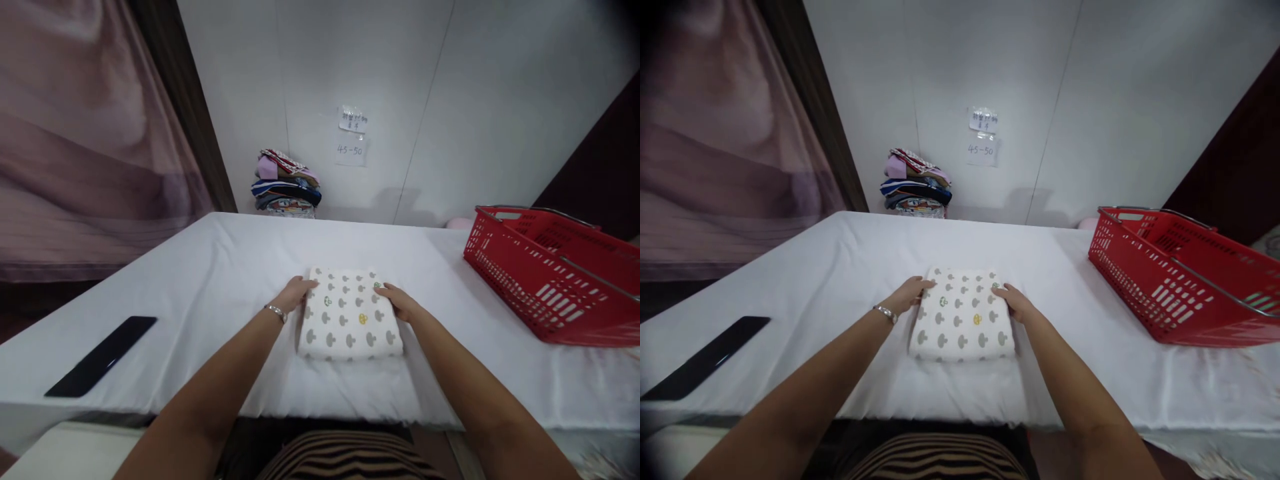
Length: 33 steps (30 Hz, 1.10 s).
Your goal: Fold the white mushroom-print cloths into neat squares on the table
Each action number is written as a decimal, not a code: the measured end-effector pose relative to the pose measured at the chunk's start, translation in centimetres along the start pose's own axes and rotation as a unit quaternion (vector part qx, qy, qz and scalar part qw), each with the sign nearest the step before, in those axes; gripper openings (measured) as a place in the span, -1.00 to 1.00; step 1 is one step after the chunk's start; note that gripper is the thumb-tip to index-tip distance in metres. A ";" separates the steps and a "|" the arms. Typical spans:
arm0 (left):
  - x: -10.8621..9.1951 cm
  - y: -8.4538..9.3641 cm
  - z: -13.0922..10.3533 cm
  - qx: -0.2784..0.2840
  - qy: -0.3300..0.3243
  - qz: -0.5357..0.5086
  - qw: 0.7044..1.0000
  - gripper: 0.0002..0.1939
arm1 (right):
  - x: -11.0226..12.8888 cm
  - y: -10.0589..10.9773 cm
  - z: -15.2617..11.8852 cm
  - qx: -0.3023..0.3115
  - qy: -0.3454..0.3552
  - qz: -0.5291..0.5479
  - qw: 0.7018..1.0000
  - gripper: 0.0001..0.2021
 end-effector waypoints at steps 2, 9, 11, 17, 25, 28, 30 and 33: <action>-2.4 0.9 0.6 -0.008 -0.026 0.031 0.999 -0.18 | -0.5 -1.3 -0.7 0.009 -0.025 0.081 0.996 -0.20; -10.0 1.4 6.3 0.013 -0.109 0.211 0.971 -0.14 | -1.1 -8.5 -3.8 0.053 0.012 0.174 0.983 -0.47; -9.9 0.8 8.1 0.005 -0.104 0.276 0.955 -0.19 | -1.7 -9.3 -4.3 0.075 -0.004 0.167 0.983 -0.42; -7.8 -0.8 11.3 -0.012 -0.095 0.341 0.935 -0.47 | -1.4 -2.7 -2.2 -0.057 0.026 -0.049 0.997 -0.25; -7.0 -0.5 11.1 -0.007 -0.116 0.364 0.924 -0.35 | 5.7 -3.0 4.8 -0.056 0.103 -0.305 0.945 -0.56; -7.2 0.0 9.3 -0.017 -0.153 0.374 0.915 -0.30 | 6.1 -4.3 6.7 -0.021 0.058 -0.332 0.941 -0.42; -7.1 1.1 7.8 -0.034 -0.188 0.382 0.904 -0.34 | 6.2 -4.5 7.4 -0.021 0.047 -0.348 0.936 -0.38; -6.0 4.9 5.5 -0.109 -0.220 0.382 0.891 -0.41 | 6.1 -4.6 8.0 -0.013 0.032 -0.359 0.933 -0.44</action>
Point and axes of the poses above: each hand's wrist, its own z-axis towards the middle knuckle, its own y-axis out of the back of the hand, x = y × z, the point moved 8 cm from there along z, towards the middle knuckle, and after that the axes turned 3 degrees about -z, right-handed, at the moved point
